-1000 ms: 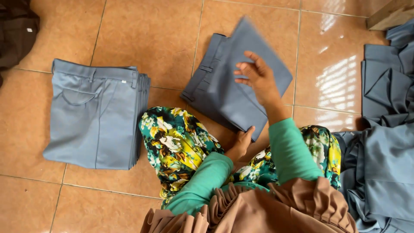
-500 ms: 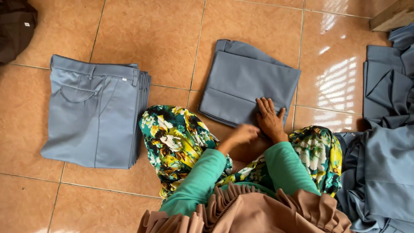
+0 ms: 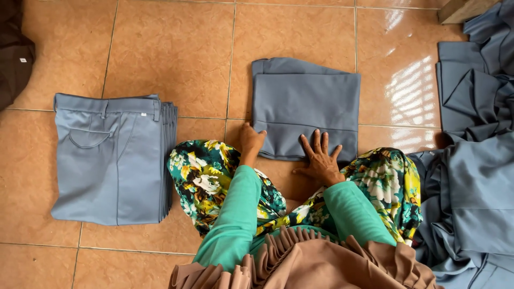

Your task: The person sits on a tiled floor and folds multiple pairs of gray trousers by hand. Each pair is laid flat, legs aligned, then folded in thirds and smoothed before being stacked on the left side.

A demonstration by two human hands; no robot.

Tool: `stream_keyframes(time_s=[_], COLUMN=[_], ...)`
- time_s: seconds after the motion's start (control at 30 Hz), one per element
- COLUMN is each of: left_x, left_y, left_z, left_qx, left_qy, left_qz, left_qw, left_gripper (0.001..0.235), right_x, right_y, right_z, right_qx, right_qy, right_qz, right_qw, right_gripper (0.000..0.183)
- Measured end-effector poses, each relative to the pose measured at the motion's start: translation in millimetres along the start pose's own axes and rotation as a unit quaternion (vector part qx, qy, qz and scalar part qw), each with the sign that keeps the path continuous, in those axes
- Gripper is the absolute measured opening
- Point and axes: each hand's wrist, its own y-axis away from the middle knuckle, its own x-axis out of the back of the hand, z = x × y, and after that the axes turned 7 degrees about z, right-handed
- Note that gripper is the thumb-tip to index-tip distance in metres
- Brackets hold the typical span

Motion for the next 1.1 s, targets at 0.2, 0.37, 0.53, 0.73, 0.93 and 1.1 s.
stream_keyframes(time_s=[0.2,0.37,0.53,0.73,0.93,1.1], left_x=[45,126,138,196,137,35], left_y=[57,114,128,162,111,86], left_z=[23,89,89,210,236,153], left_qx=[0.158,0.316,0.277,0.135,-0.082,-0.092], left_qy=[0.247,0.608,0.756,0.716,0.591,0.329], left_qz=[-0.072,-0.112,0.011,0.169,-0.057,-0.243], left_qw=[0.953,0.72,0.593,0.664,0.8,0.908], left_gripper=[0.098,0.107,0.08,0.069,0.08,0.043], right_x=[-12,-18,-33,-77,16,-55], right_y=[-8,-15,-25,-43,-17,-62], right_z=[13,18,20,15,-2,48], right_qx=[0.034,0.053,0.081,0.009,-0.238,-0.299], right_qy=[-0.016,-0.055,-0.074,-0.442,-0.794,-0.801], right_qz=[0.028,0.064,0.082,0.051,-0.004,0.028], right_qw=[0.999,0.995,0.991,0.895,0.56,0.519], right_gripper=[0.126,0.117,0.101,0.032,0.066,0.064])
